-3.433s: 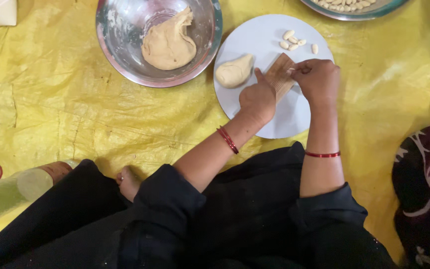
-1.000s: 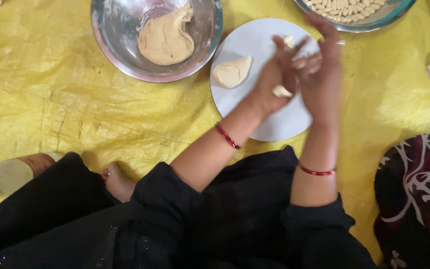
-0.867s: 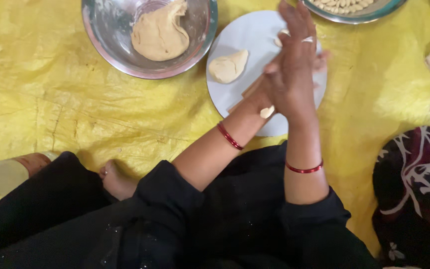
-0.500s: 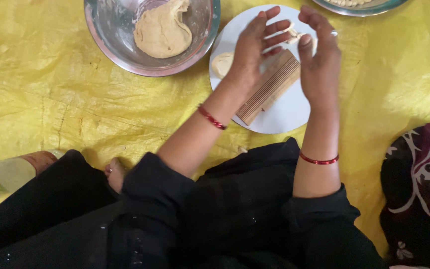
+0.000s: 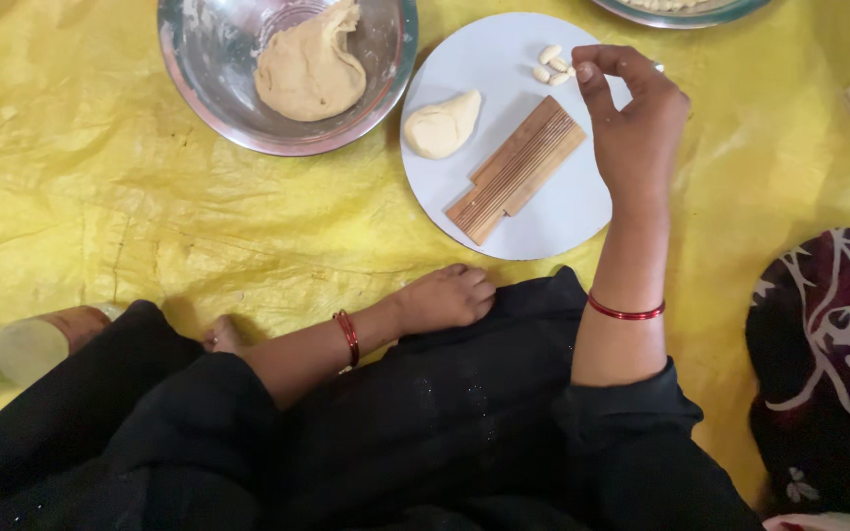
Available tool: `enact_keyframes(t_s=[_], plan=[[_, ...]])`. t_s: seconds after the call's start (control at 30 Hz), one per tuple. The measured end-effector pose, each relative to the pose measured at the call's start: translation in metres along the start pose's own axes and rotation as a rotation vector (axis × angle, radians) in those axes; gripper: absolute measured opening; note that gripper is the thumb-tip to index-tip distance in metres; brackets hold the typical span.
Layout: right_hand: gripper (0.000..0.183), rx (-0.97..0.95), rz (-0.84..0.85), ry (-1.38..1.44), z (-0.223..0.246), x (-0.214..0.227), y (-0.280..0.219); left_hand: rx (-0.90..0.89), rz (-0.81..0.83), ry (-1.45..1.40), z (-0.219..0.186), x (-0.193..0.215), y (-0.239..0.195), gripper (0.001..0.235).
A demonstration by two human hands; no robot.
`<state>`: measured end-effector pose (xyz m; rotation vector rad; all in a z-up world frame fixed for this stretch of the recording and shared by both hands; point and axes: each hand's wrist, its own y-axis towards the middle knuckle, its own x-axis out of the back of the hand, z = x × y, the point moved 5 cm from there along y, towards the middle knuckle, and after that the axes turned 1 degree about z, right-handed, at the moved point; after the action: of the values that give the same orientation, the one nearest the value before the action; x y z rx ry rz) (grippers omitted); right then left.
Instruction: The person shapes small pieces of dough into ridged, oblong forms using a wooden grooved board. They roll each piece between their palms, press it onto the board to imprint ridges, and place the finished pieces onto a metal tray. The process is repeated continuously.
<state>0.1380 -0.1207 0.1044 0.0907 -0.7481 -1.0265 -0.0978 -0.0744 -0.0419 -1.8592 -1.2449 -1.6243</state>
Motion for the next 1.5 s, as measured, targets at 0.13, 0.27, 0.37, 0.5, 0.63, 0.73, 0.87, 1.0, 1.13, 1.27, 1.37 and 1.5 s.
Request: enact_keyframes(t_s=[0.13, 0.27, 0.37, 0.5, 0.63, 0.73, 0.87, 1.0, 1.13, 1.27, 1.37, 1.5], plan=[[0.011, -0.005, -0.023, -0.031, -0.004, 0.003, 0.001, 0.137, -0.062, -0.274, 0.011, 0.007, 0.015, 0.010], [0.010, 0.033, -0.036, 0.083, -0.004, 0.002, 0.001, 0.610, -0.719, -1.596, 0.069, 0.029, 0.037, 0.012], [0.013, 0.044, -0.045, 0.109, -0.001, -0.002, 0.000, 0.414, -0.856, -2.292, 0.110, 0.045, 0.057, 0.044], [0.020, 0.020, -0.050, 0.072, 0.016, -0.004, -0.001, 0.291, -0.906, -2.485, 0.120, 0.057, 0.083, 0.064], [0.053, 0.186, 0.087, -0.292, 0.057, -0.044, -0.011, 0.169, -0.788, -2.200, 0.111, 0.065, 0.106, 0.078], [0.075, 0.246, 0.257, -0.276, 0.066, -0.078, -0.021, 0.203, -0.774, -1.609, 0.118, 0.062, 0.110, 0.079], [0.069, 0.182, 0.250, -0.498, 0.036, -0.078, -0.016, 0.104, -0.901, -2.206, 0.122, 0.027, 0.111, 0.075], [0.081, 0.113, 0.177, -0.443, 0.031, -0.081, -0.012, 0.083, -0.697, -2.486, 0.118, 0.023, 0.123, 0.071], [0.077, 0.211, 0.203, -0.335, 0.043, -0.094, -0.022, -0.221, -0.706, -2.580, 0.135, 0.053, 0.130, 0.070], [0.070, 0.048, 0.202, -0.419, 0.017, -0.069, -0.013, 0.101, -0.671, -1.939, 0.131, 0.043, 0.136, 0.078], [0.094, 0.140, 0.226, -0.398, 0.018, -0.078, -0.017, 0.143, -0.693, -1.538, 0.130, 0.034, 0.130, 0.100], [0.098, 0.245, 0.196, -0.313, 0.021, -0.087, -0.031, 0.134, -0.816, -1.076, 0.145, 0.026, 0.125, 0.100]])
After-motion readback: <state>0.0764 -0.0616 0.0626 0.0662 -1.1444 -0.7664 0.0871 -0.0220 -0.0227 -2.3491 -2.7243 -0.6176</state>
